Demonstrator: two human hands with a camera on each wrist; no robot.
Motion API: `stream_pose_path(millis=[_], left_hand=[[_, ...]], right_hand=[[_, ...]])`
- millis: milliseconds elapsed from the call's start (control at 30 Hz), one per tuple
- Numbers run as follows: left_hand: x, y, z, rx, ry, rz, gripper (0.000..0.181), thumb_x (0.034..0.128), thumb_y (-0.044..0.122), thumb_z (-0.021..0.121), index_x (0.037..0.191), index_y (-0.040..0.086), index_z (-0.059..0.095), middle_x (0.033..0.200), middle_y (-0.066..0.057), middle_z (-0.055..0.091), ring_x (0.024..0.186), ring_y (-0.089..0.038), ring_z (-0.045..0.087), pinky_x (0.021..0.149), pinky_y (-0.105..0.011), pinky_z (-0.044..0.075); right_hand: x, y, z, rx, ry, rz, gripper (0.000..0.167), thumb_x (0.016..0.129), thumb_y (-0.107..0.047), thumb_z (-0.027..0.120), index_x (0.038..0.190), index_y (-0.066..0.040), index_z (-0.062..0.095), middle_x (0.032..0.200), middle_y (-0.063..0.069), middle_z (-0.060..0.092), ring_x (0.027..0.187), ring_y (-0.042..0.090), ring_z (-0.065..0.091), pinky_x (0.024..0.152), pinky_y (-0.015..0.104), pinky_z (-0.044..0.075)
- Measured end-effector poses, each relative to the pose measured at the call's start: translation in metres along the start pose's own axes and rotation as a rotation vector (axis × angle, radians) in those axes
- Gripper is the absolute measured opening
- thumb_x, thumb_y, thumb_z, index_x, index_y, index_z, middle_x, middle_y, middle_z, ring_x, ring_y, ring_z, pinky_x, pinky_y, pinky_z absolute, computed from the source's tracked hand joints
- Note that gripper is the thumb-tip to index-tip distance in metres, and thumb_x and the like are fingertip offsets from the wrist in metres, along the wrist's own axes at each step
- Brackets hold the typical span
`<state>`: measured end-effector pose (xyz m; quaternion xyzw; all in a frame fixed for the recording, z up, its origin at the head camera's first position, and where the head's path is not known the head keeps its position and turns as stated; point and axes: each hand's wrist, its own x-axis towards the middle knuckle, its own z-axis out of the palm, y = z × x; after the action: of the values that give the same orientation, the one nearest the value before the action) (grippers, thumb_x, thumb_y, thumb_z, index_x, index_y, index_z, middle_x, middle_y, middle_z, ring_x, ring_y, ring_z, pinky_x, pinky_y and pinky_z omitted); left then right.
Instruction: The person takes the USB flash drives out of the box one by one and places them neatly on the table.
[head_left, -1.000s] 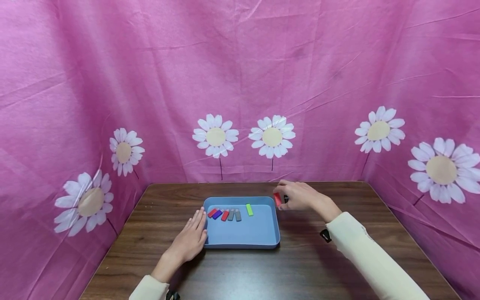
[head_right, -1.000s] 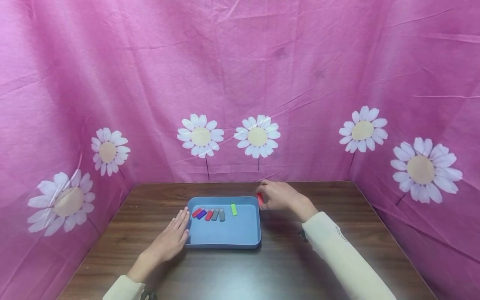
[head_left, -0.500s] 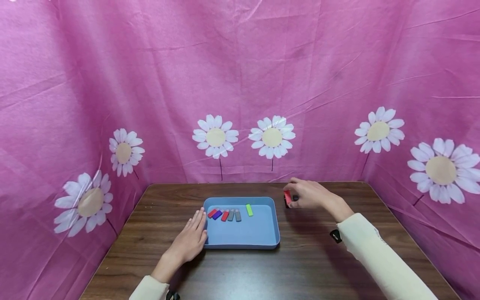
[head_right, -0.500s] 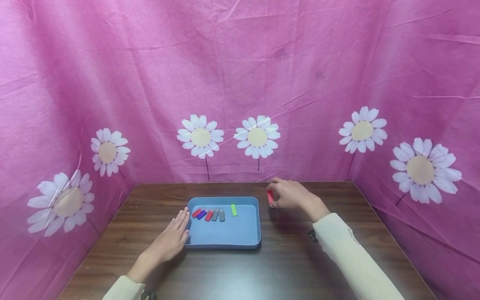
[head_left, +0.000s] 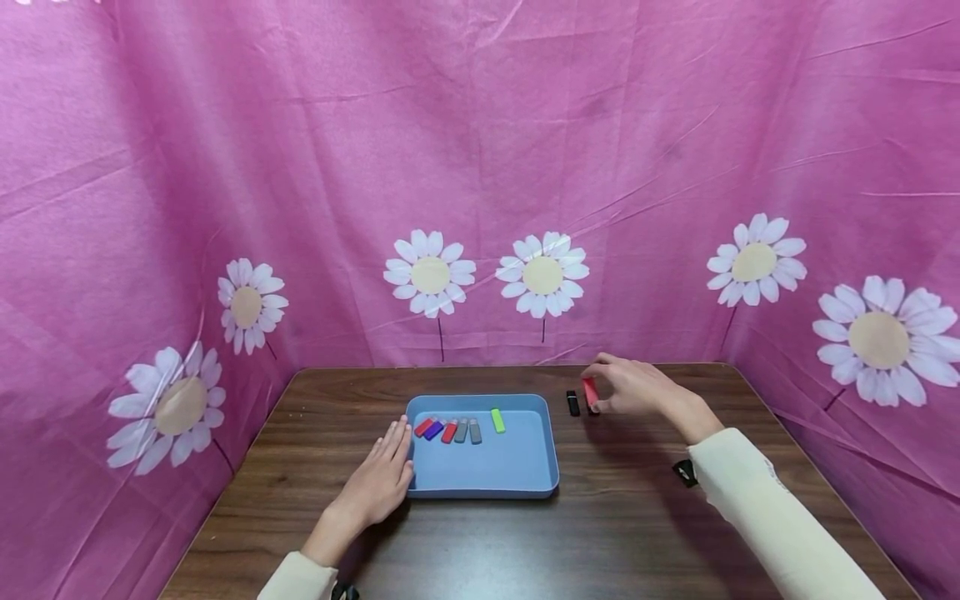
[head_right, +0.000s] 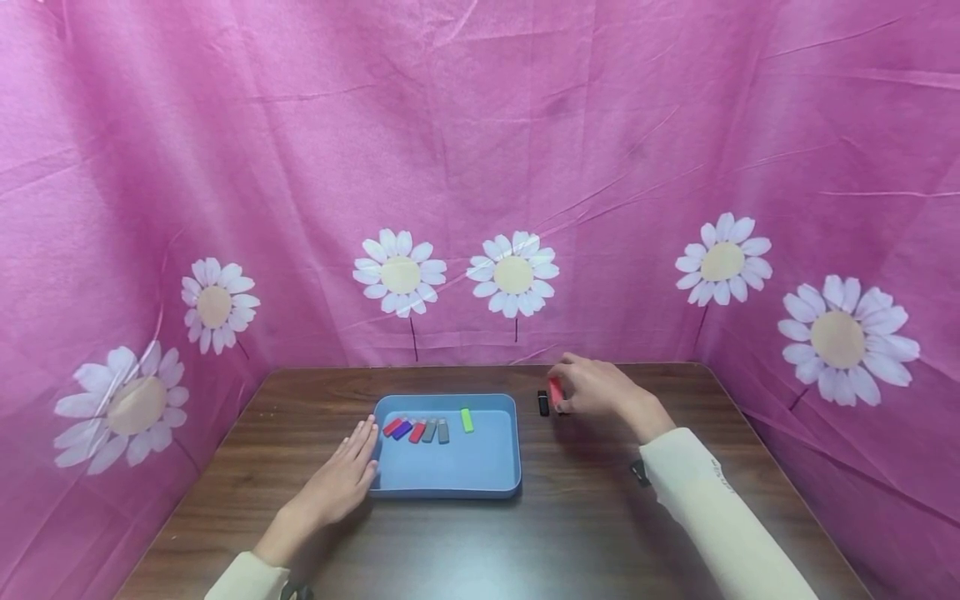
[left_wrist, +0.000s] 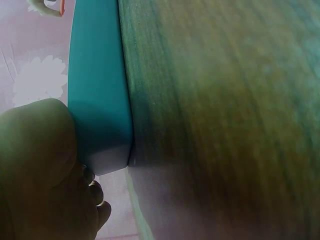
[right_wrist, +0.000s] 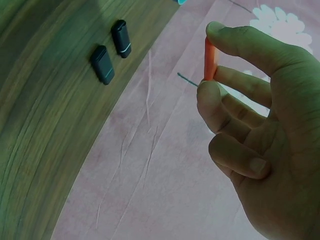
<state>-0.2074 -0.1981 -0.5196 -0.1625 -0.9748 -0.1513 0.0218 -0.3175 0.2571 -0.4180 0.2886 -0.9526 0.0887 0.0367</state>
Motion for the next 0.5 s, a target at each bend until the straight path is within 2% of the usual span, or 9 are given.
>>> stream_pose_path(millis=[300,500], left_hand=[[0.001,0.000,-0.001,-0.007,0.001,0.003,0.059,0.1124,0.020,0.046,0.162,-0.010,0.033,0.175,-0.024,0.024,0.163,-0.042,0.025,0.132,-0.058,0.028],[0.001,0.001,-0.001,-0.022,0.031,0.022,0.058,0.1108,0.018,0.048,0.160,-0.011,0.036,0.173,-0.027,0.028,0.161,-0.045,0.029,0.129,-0.061,0.030]], right_hand=[[-0.003,0.013,0.001,-0.001,0.005,0.038,0.050,0.081,-0.028,0.089,0.128,-0.014,0.075,0.125,0.006,0.067,0.090,0.025,0.070,0.076,0.054,0.060],[-0.005,0.022,0.002,-0.002,0.005,0.057,0.053,0.081,-0.027,0.088,0.130,-0.014,0.075,0.125,0.006,0.067,0.089,0.024,0.068,0.080,0.056,0.060]])
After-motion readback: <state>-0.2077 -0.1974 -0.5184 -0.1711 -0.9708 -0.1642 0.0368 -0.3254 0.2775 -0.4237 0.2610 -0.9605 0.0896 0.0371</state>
